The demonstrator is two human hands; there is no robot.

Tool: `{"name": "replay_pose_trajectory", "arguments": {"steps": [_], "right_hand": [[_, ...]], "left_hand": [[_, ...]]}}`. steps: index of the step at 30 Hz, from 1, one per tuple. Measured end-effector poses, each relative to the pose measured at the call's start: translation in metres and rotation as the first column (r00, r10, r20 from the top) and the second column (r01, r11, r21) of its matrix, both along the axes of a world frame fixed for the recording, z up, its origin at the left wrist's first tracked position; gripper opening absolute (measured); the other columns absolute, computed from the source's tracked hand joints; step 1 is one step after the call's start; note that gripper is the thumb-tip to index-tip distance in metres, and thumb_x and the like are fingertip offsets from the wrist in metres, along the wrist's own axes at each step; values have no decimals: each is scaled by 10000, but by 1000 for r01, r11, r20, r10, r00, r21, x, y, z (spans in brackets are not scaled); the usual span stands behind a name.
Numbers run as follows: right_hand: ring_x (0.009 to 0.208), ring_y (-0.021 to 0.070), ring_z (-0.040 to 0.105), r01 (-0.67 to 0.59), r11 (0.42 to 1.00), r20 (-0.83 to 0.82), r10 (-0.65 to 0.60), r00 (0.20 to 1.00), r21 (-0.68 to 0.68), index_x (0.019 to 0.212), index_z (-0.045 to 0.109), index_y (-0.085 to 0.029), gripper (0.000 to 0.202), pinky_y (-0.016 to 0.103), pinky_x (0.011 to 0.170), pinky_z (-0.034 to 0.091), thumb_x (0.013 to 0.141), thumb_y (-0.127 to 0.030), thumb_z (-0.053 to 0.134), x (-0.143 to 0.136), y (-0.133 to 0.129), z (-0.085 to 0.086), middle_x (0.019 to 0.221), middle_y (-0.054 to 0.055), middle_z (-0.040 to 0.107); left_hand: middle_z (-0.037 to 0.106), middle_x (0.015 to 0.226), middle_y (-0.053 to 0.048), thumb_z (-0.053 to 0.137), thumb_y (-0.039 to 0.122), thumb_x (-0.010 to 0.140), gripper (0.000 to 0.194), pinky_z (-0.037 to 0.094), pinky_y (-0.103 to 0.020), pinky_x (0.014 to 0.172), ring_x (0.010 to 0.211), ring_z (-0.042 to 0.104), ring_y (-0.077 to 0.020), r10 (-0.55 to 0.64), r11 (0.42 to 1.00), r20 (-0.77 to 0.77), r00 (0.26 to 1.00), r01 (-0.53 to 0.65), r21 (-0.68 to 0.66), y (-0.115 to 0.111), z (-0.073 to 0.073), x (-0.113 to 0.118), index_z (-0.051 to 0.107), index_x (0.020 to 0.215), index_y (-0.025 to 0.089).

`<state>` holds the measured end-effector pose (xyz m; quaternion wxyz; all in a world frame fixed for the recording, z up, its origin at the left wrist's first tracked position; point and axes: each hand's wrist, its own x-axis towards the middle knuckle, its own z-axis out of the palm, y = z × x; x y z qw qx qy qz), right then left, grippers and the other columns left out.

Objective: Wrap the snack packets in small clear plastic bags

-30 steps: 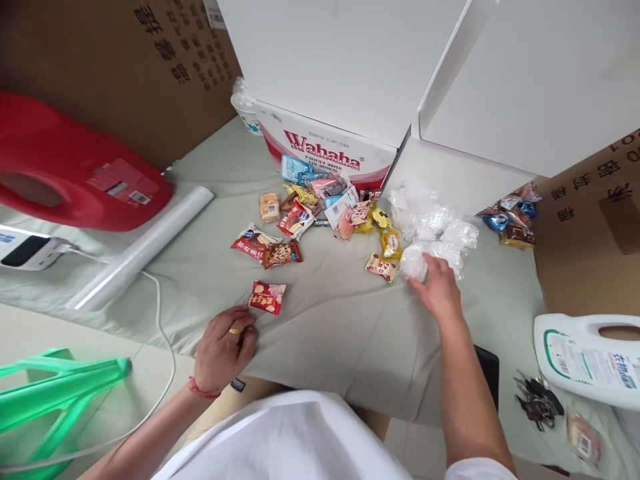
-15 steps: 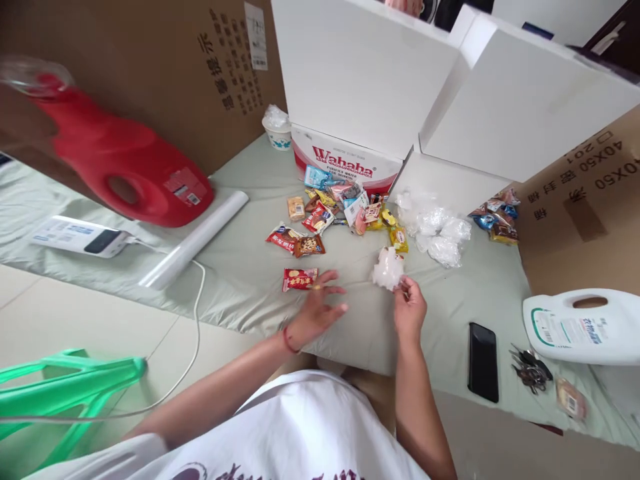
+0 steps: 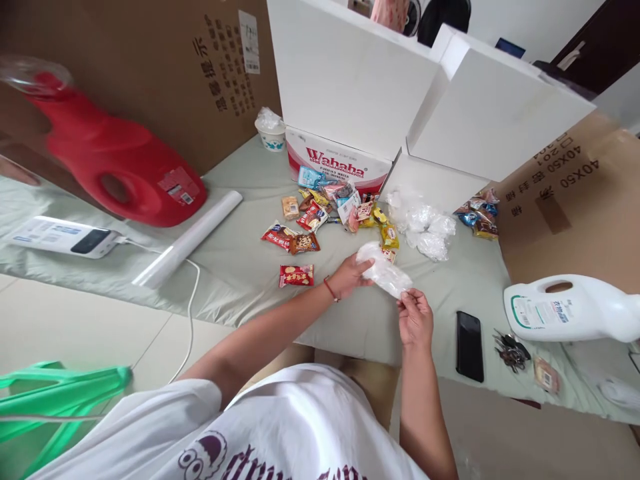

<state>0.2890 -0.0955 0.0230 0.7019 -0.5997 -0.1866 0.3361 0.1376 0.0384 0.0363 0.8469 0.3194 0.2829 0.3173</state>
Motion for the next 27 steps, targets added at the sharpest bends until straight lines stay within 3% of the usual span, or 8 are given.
{"name": "replay_pose_trajectory", "arguments": {"steps": [5, 10, 14, 16, 17, 20, 24, 27], "right_hand": [[674, 105, 593, 93, 989, -76, -84, 994, 119, 829, 596, -232, 379, 277, 633, 538, 624, -310, 905, 18, -13, 1, 781, -54, 622], [684, 106, 591, 227, 965, -109, -214, 971, 128, 862, 623, -243, 419, 272, 641, 550, 586, -298, 934, 26, -25, -2, 804, -47, 630], [790, 126, 628, 231, 968, 54, -237, 970, 99, 1032, 678, -258, 413, 271, 715, 548, 690, -357, 887, 15, -39, -14, 886, -23, 649], [845, 153, 639, 214, 975, 171, -223, 960, 67, 1054, 695, -243, 383, 305, 772, 547, 742, -404, 846, 1, -42, -19, 937, 6, 675], [864, 165, 641, 195, 980, 237, -200, 951, 43, 1033, 706, -233, 343, 324, 802, 543, 769, -420, 822, -7, -42, -20, 954, 20, 686], [912, 196, 642, 54, 997, 487, -23, 873, -50, 971, 746, -235, 215, 360, 859, 528, 863, -421, 732, -32, -36, -16, 980, 47, 698], [920, 210, 651, -158, 980, 688, 197, 698, -121, 1014, 783, -293, 180, 367, 850, 530, 943, -358, 631, -55, -22, -8, 988, 59, 688], [939, 215, 659, -262, 955, 671, 286, 684, -140, 1041, 788, -303, 202, 371, 865, 531, 954, -364, 616, -62, -17, -7, 1002, 63, 691]], "left_hand": [[558, 1406, -136, 852, 491, 760, 704, 628, -460, 857, 1141, 640, -271, -77, 995, 185, 980, 65, 74, 43, 38, 49, 519, 1339, 266], [409, 1544, -202, 924, 496, 642, 1017, 614, -412, 817, 1272, 562, -365, 57, 997, -178, 982, -49, 52, 81, 47, 55, 407, 1481, 243], [645, 1205, -131, 842, 406, 743, 563, 546, -263, 718, 1026, 639, -222, 427, 875, -267, 864, -321, 361, 41, 22, 19, 596, 1202, 193], [643, 856, -46, 737, 468, 821, 318, 456, -215, 568, 734, 600, -141, 362, 901, -307, 880, -245, 359, 3, 8, -3, 602, 911, 194], [590, 725, -16, 671, 519, 855, 351, 404, -209, 511, 622, 552, -118, 221, 946, -312, 924, -126, 297, -17, 2, -13, 567, 784, 192], [571, 723, -7, 617, 634, 849, 467, 385, -201, 500, 617, 558, -109, 1, 990, -262, 965, 36, 136, -60, -6, -33, 556, 738, 184], [623, 876, -29, 720, 641, 748, 478, 458, -223, 594, 783, 596, -140, 63, 992, -239, 969, -35, 121, -65, -9, -39, 621, 854, 185], [588, 746, 6, 789, 537, 660, 422, 429, -238, 604, 695, 533, -123, 112, 979, -307, 945, -52, 198, -51, -12, -41, 634, 816, 176]]}}
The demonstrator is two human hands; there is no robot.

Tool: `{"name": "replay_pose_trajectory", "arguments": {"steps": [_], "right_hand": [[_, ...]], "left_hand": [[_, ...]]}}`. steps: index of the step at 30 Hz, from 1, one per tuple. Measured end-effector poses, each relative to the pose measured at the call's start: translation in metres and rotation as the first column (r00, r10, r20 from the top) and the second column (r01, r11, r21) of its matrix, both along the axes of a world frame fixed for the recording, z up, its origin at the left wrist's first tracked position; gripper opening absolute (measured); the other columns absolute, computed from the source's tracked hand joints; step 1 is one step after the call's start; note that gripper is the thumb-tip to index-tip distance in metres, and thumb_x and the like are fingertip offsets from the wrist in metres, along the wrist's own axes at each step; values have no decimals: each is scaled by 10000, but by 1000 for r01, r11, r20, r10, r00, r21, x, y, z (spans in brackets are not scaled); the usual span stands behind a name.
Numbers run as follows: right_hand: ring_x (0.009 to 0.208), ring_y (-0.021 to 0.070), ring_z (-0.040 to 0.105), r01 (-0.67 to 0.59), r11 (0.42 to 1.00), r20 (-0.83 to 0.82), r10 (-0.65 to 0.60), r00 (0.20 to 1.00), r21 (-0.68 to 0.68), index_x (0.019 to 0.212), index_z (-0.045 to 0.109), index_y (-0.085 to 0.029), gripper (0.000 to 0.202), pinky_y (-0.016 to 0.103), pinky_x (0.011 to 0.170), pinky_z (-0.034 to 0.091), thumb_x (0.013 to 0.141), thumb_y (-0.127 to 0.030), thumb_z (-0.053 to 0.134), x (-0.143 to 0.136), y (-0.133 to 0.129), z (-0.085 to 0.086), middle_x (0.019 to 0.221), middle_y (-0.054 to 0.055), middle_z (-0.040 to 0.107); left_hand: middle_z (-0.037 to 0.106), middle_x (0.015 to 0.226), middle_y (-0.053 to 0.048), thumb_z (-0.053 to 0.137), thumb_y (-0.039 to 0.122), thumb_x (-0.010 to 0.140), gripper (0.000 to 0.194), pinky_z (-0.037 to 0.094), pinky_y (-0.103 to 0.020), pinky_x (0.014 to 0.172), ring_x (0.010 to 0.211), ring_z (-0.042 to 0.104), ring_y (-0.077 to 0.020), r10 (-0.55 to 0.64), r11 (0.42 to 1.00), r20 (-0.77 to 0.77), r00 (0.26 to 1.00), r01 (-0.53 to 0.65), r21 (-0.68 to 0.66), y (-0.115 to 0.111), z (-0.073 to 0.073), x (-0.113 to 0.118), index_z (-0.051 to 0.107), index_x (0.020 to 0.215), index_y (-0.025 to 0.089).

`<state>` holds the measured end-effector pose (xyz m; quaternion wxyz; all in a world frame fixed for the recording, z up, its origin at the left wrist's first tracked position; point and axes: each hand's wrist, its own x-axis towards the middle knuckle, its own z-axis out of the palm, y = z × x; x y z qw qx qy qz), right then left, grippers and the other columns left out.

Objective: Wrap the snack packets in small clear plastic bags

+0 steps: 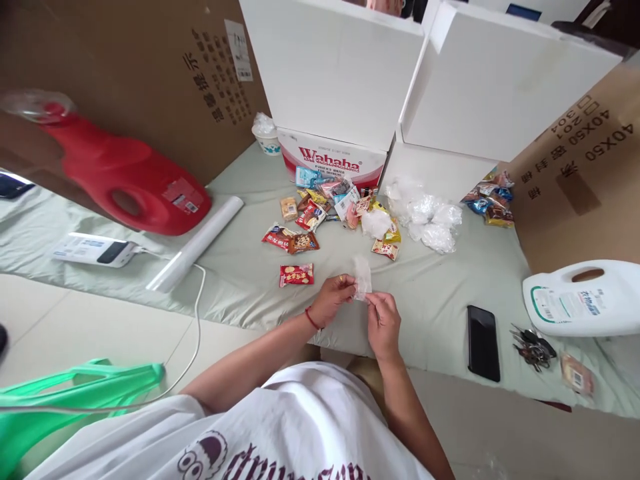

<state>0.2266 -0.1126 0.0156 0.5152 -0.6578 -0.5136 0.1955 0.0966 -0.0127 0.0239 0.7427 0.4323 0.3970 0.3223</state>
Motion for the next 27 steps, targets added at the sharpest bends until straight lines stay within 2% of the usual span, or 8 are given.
{"name": "replay_pose_trajectory", "arguments": {"steps": [5, 9, 13, 16, 19, 22, 25, 27], "right_hand": [[983, 220, 661, -10, 994, -362, -30, 932, -107, 1196, 713, -263, 366, 360, 875, 538, 939, -509, 625, -2, 0, -9, 1123, 75, 720], [854, 189, 627, 17, 984, -415, -91, 905, -180, 1079, 704, -213, 419, 302, 775, 513, 823, -540, 761, -2, 7, -10, 983, 46, 715], [714, 136, 545, 73, 984, -602, -159, 782, -165, 887, 682, -201, 365, 267, 708, 466, 788, -534, 795, 6, 15, -3, 798, -11, 651], [697, 121, 529, 49, 980, -738, -178, 651, -193, 824, 648, -206, 402, 250, 678, 453, 687, -504, 881, 16, 14, 2, 791, -22, 632], [656, 108, 492, 6, 974, -790, -189, 583, -228, 765, 601, -213, 440, 233, 608, 415, 628, -482, 922, 23, 9, 2, 760, -34, 597], [611, 101, 432, 17, 969, -755, -204, 624, -248, 772, 595, -217, 449, 233, 550, 357, 641, -513, 907, 22, 5, -3, 717, -47, 551], [604, 102, 392, 101, 968, -621, -225, 751, -229, 787, 610, -213, 431, 239, 553, 331, 697, -554, 858, 17, 3, -7, 669, -57, 499], [618, 110, 403, 126, 969, -500, -219, 838, -213, 813, 628, -211, 400, 246, 580, 346, 756, -562, 811, 13, 1, -6, 669, -53, 509]], "left_hand": [[597, 724, 11, 703, 446, 748, 280, 409, -268, 646, 668, 508, -123, -2, 986, -94, 996, 18, 168, 0, -7, -5, 652, 812, 179], [619, 774, 0, 699, 362, 755, 184, 420, -277, 694, 719, 541, -132, -38, 950, -118, 992, 72, 305, -12, -8, -3, 660, 780, 183], [644, 805, 3, 709, 374, 734, 220, 464, -260, 710, 753, 572, -129, 33, 999, 84, 996, -35, 17, -9, -8, -8, 585, 751, 193], [678, 865, -7, 773, 356, 669, 296, 495, -252, 728, 778, 621, -122, 116, 969, 221, 968, -61, -240, 1, -9, -20, 537, 736, 191], [693, 881, -23, 821, 323, 598, 358, 519, -262, 724, 750, 641, -122, 129, 935, 269, 954, -27, -354, 7, -9, -29, 521, 740, 186], [693, 985, -37, 814, 379, 625, 396, 534, -280, 700, 810, 674, -156, 134, 920, 231, 964, -34, -390, 4, -6, -30, 525, 829, 199], [660, 1136, -53, 809, 442, 687, 484, 525, -270, 687, 941, 678, -187, 139, 941, 100, 985, -100, -324, -5, -2, -21, 550, 1036, 227], [653, 1106, -46, 859, 370, 659, 590, 490, -238, 649, 890, 657, -163, 132, 957, -29, 991, -135, -256, -11, -2, -12, 552, 1143, 230]]}}
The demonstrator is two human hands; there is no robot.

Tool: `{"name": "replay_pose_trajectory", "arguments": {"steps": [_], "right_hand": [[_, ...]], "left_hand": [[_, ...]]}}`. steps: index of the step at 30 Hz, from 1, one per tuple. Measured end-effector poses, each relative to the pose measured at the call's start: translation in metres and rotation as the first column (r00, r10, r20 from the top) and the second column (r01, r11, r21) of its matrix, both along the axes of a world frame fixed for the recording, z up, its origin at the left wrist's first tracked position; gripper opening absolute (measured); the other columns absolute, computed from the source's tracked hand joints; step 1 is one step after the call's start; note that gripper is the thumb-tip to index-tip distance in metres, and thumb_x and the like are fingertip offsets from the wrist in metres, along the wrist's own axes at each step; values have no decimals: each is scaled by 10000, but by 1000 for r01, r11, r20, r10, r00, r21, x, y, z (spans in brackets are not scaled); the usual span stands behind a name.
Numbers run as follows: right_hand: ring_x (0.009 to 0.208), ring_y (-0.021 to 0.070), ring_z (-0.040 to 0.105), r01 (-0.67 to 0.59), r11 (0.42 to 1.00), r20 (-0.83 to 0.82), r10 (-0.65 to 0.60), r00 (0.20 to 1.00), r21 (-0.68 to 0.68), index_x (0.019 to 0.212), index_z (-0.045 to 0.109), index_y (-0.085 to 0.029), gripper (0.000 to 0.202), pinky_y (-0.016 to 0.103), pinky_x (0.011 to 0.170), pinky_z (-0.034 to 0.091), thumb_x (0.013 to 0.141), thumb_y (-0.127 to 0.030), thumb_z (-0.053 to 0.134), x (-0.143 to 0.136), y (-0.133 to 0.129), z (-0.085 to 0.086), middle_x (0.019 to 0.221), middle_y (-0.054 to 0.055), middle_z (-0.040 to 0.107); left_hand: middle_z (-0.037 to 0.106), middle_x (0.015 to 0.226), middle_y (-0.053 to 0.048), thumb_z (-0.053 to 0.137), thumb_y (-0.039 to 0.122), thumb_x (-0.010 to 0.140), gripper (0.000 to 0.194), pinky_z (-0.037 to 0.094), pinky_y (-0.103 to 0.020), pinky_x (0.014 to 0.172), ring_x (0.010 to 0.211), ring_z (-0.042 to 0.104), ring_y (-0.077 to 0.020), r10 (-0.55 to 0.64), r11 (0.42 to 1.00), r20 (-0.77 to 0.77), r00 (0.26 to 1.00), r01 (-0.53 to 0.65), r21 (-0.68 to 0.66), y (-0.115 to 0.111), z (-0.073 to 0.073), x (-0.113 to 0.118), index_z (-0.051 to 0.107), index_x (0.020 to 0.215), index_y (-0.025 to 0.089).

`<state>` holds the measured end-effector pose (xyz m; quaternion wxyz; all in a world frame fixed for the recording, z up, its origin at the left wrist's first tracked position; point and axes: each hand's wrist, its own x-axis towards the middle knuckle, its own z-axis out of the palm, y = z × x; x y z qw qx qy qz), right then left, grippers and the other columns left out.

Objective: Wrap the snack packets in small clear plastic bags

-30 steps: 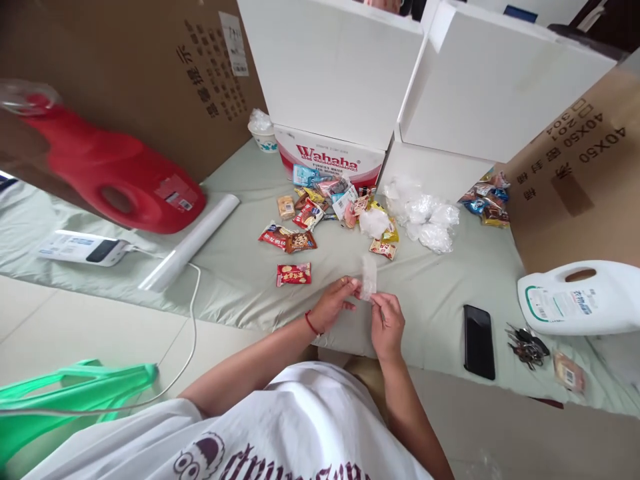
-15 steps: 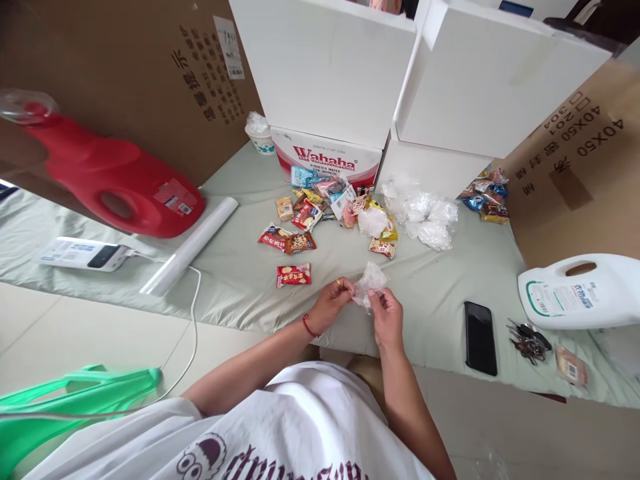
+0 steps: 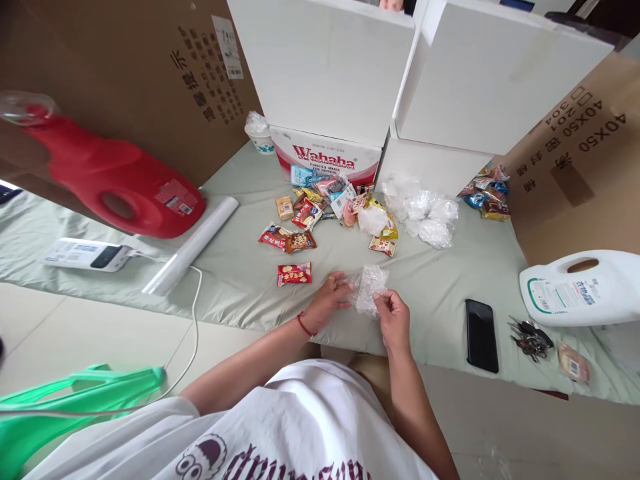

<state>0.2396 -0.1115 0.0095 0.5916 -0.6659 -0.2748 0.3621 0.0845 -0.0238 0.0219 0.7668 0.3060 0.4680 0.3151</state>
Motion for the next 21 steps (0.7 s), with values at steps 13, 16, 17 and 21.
{"name": "replay_pose_trajectory", "arguments": {"steps": [13, 16, 17, 21], "right_hand": [[742, 133, 540, -126, 992, -277, 130, 952, 32, 971, 737, -219, 394, 252, 658, 477, 718, -484, 881, 1, -10, 17, 860, 18, 658], [688, 112, 498, -76, 996, -358, 88, 929, 50, 905, 730, -223, 366, 238, 621, 466, 697, -474, 897, 6, -10, 17, 773, -11, 599], [690, 111, 498, -66, 996, -361, 81, 929, 54, 902, 728, -225, 364, 236, 619, 468, 696, -471, 899, 7, -10, 17, 773, -13, 593], [710, 109, 516, -96, 994, -330, 106, 938, 47, 895, 729, -223, 367, 229, 633, 471, 696, -477, 903, 6, -9, 16, 805, -10, 613]], "left_hand": [[512, 738, 62, 798, 465, 725, 429, 417, -241, 574, 575, 453, -81, 36, 999, 76, 996, -39, 32, 2, -13, 20, 504, 903, 208], [574, 865, 18, 834, 410, 696, 461, 460, -271, 696, 719, 528, -117, 86, 988, 13, 996, -87, 128, 2, -8, 11, 557, 1000, 203], [608, 966, -16, 839, 390, 697, 484, 472, -294, 770, 830, 563, -146, 127, 963, -46, 991, -112, 247, 2, -5, 8, 580, 1061, 205], [651, 1274, -109, 802, 407, 768, 545, 376, -440, 1077, 1240, 519, -283, 122, 605, -273, 954, 147, 783, -4, 10, -3, 636, 1257, 233]]}}
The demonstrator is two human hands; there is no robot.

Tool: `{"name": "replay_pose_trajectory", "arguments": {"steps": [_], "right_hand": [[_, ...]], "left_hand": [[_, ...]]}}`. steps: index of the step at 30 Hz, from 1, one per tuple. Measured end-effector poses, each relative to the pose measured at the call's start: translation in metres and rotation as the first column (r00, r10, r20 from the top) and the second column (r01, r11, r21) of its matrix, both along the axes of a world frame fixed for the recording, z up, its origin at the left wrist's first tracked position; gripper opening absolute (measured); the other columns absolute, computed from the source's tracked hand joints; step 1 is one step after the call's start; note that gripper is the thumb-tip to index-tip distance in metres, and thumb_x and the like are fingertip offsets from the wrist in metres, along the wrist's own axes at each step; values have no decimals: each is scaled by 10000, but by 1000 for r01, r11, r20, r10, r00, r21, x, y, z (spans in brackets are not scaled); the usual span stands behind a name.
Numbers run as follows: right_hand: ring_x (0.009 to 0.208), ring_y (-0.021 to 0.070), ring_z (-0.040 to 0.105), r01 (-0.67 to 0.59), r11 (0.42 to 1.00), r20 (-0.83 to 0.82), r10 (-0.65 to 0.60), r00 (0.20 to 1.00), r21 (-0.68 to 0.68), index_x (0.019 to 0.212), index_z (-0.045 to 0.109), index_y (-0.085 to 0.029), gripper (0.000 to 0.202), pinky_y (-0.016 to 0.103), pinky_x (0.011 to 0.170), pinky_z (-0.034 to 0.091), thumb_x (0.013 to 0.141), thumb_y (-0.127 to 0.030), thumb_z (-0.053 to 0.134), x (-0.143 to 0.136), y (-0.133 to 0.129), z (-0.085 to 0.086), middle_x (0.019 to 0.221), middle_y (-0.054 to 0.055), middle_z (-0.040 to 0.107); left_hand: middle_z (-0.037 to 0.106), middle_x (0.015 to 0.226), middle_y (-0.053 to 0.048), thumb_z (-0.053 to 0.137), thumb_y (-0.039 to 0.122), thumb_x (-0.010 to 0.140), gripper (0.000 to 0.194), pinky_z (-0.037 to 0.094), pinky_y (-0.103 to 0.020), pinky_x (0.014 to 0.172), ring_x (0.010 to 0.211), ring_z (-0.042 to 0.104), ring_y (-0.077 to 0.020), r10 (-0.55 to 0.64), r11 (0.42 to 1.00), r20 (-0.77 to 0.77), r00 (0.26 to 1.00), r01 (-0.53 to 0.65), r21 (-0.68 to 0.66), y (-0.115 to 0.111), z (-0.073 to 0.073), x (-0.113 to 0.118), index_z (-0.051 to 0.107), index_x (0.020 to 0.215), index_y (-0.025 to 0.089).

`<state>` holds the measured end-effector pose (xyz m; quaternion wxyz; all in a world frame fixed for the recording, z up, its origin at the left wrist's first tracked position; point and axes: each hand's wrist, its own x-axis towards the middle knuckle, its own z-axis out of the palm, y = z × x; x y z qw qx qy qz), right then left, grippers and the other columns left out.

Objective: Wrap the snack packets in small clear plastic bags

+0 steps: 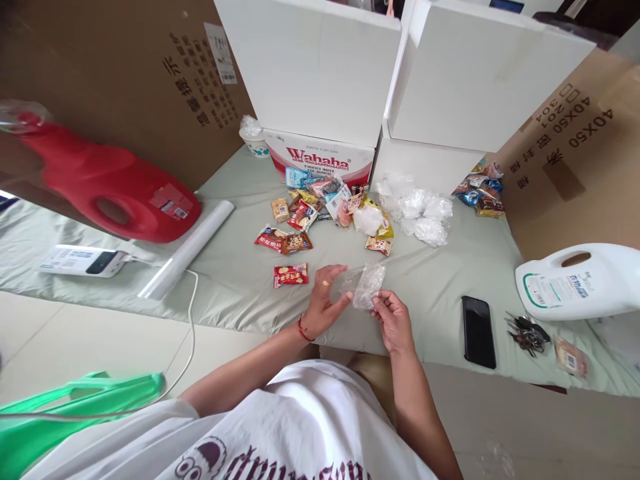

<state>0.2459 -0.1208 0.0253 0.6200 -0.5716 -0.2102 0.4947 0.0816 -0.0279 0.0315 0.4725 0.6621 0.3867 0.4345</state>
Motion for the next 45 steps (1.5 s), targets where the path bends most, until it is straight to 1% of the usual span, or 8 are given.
{"name": "replay_pose_trajectory", "arguments": {"steps": [2, 5, 12, 18, 25, 33, 39, 45], "right_hand": [[694, 104, 512, -30, 1000, 1, 30, 1000, -8, 886, 729, -220, 370, 228, 632, 468, 690, -477, 909, -2, 1, -1, 789, -13, 614], [677, 96, 496, -20, 1000, -22, 20, 1000, -8, 873, 728, -213, 363, 215, 608, 449, 693, -468, 913, -3, 1, -3, 764, -17, 601], [626, 82, 428, 62, 998, -220, -57, 974, 15, 794, 656, -215, 350, 196, 542, 401, 689, -416, 923, 10, -1, -6, 695, -45, 503], [632, 93, 430, 48, 999, -122, -46, 991, 15, 779, 629, -215, 355, 210, 543, 391, 726, -453, 886, 7, -1, -7, 704, -38, 496], [617, 109, 439, -3, 1000, 52, 3, 999, 3, 789, 631, -225, 391, 244, 548, 371, 724, -540, 853, 5, 1, -4, 701, -33, 529], [870, 191, 597, 27, 999, 332, -14, 943, -35, 1061, 745, -246, 520, 294, 729, 468, 812, -701, 705, 2, 13, 0, 959, 43, 706], [635, 127, 509, -131, 990, 166, 139, 976, -60, 856, 726, -198, 466, 249, 590, 410, 672, -603, 864, -10, 36, -4, 713, -7, 643], [590, 106, 486, -113, 993, -2, 113, 994, -45, 826, 706, -209, 455, 240, 567, 419, 597, -532, 930, 16, 35, -5, 683, -30, 613]], "left_hand": [[724, 1120, -91, 793, 419, 786, 443, 342, -469, 1096, 1205, 550, -302, -139, 987, -106, 985, 146, 65, -2, 1, 0, 692, 1178, 236], [706, 830, -50, 738, 472, 837, 274, 420, -405, 946, 944, 613, -247, -204, 973, -45, 978, 197, -122, 1, -7, 4, 721, 893, 204], [675, 859, 5, 846, 493, 744, 360, 427, -273, 826, 843, 581, -137, -2, 817, 532, 847, 308, -488, 20, -15, -11, 674, 848, 194], [704, 836, -42, 819, 508, 728, 373, 444, -272, 766, 815, 633, -160, 19, 702, 618, 786, 430, -569, 27, -9, -23, 630, 781, 191], [601, 684, 25, 858, 620, 645, 533, 376, -257, 655, 647, 515, -118, -134, 782, 320, 938, 298, -547, 21, -9, -14, 625, 833, 179], [317, 554, 84, 666, 727, 806, 568, 182, -253, 531, 522, 239, -84, -170, 849, 252, 953, 272, -454, 12, -2, -16, 696, 902, 167], [337, 539, 69, 554, 772, 864, 667, 217, -262, 536, 523, 275, -100, -285, 825, 218, 933, 355, -439, 7, 5, -27, 753, 1010, 153], [301, 518, 46, 562, 775, 851, 614, 210, -285, 505, 490, 233, -119, -127, 819, 239, 963, 238, -523, 24, 5, -59, 761, 823, 196]]}}
